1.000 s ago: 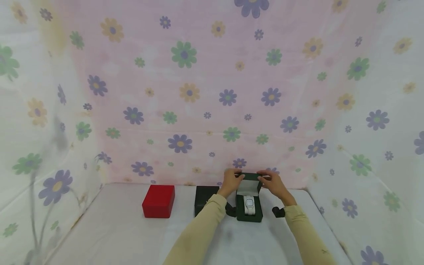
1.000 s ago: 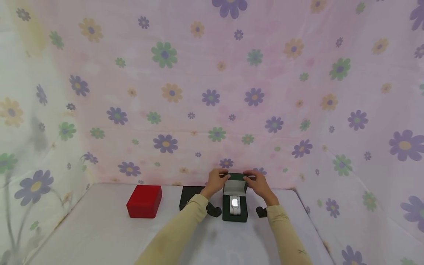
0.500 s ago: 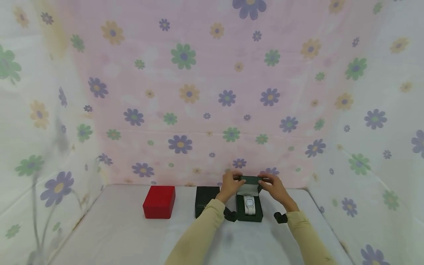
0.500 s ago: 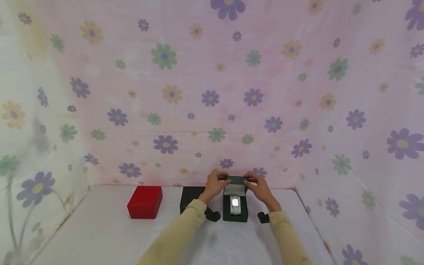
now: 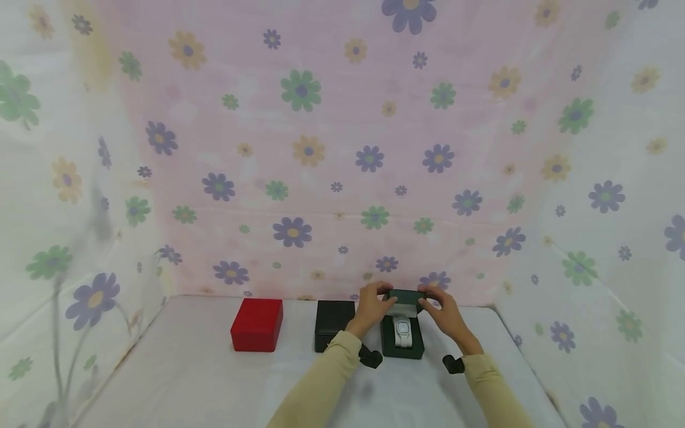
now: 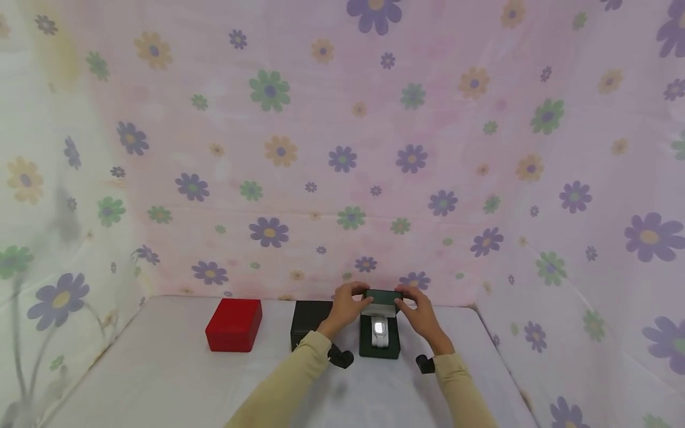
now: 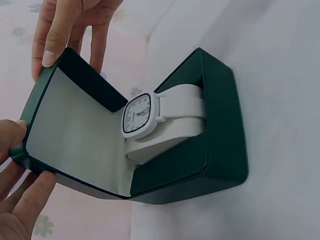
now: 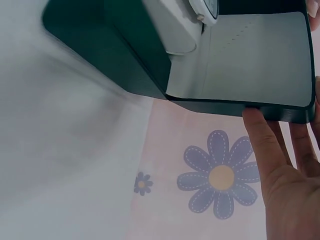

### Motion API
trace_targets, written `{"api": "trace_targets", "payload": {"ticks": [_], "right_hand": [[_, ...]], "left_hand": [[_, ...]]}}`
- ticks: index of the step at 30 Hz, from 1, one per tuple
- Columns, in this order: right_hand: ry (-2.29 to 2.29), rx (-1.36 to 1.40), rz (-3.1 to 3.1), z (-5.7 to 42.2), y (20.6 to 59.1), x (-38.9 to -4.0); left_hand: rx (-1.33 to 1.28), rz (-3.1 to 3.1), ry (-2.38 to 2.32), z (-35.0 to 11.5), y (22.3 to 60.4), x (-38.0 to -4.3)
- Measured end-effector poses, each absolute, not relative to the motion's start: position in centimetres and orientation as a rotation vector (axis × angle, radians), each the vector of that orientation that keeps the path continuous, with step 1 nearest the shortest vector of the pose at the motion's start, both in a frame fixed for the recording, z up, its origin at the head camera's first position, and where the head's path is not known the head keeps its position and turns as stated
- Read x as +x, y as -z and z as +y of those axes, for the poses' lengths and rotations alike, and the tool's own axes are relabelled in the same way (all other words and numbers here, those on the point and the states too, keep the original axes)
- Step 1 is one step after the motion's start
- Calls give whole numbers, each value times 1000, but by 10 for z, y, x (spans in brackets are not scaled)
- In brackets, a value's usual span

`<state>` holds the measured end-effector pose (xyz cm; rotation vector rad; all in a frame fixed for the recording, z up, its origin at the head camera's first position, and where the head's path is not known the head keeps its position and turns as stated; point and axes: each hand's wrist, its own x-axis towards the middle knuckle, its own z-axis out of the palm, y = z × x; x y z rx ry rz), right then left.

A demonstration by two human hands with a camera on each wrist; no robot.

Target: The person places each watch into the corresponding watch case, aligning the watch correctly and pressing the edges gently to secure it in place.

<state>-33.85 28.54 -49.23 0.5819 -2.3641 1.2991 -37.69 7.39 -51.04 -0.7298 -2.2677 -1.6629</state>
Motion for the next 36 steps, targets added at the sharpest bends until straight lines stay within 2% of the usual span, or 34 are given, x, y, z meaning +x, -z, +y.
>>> {"api": "trace_targets", "payload": {"ticks": [7,15,21,27,36], "right_hand": [[-1291,591,-2364,287,497,-336],[-1232,519,-2387,296,527,-348],[-1265,541,-2384,303,535,-347],[-1312,593,-2332,305,545,-333],[-1214,656,-2409,298,575,-307]], "left_hand": [[-743,-2257,1642,73,516,-373],[-742,-2298,1607,71,519,-367],[-773,-2306,1560,70,521,-359],[-838,-2279,1495,70,535,-343],[-886,-2377,1109,66,574,-320]]}}
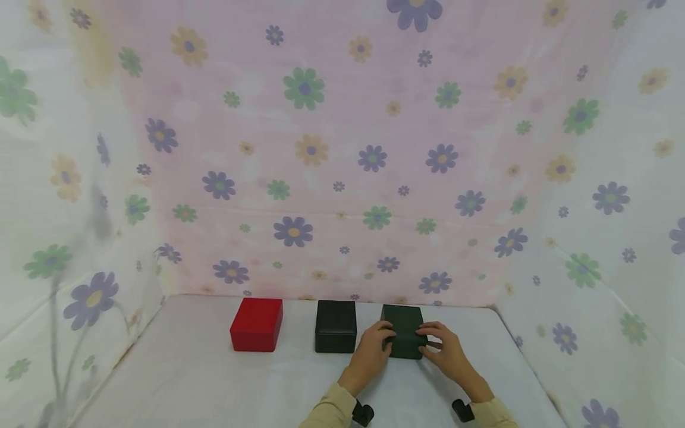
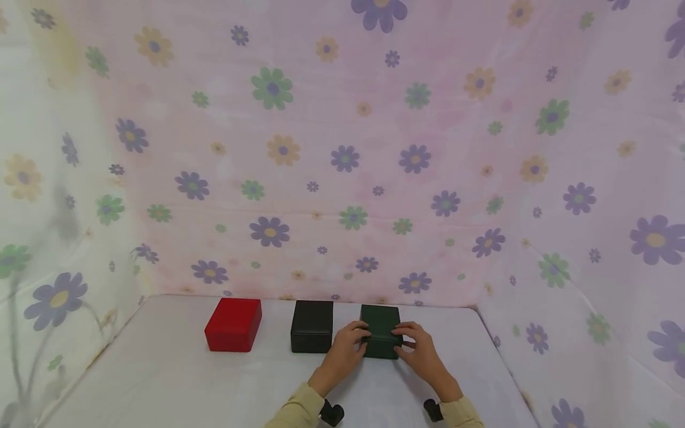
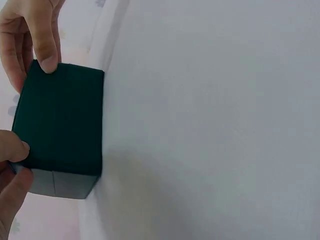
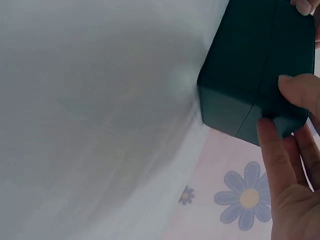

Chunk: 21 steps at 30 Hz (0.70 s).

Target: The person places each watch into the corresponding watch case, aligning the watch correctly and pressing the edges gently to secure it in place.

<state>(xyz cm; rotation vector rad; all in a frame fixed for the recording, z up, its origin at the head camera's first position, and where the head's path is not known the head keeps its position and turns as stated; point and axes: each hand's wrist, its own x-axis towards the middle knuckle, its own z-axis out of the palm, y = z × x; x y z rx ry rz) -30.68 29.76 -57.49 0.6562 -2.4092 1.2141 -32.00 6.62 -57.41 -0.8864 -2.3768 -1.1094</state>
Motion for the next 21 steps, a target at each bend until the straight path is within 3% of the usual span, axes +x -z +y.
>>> {"api": "trace_targets", "payload": {"ticks": [13,21], "right_hand": [[-1120,585,-2413,287,576,-307],[-941,440,-2741,286,554,-287]], "left_hand": [[-913,-2418,832,61,574,-315],[-1027,-2530,483,41,555,-297]]}}
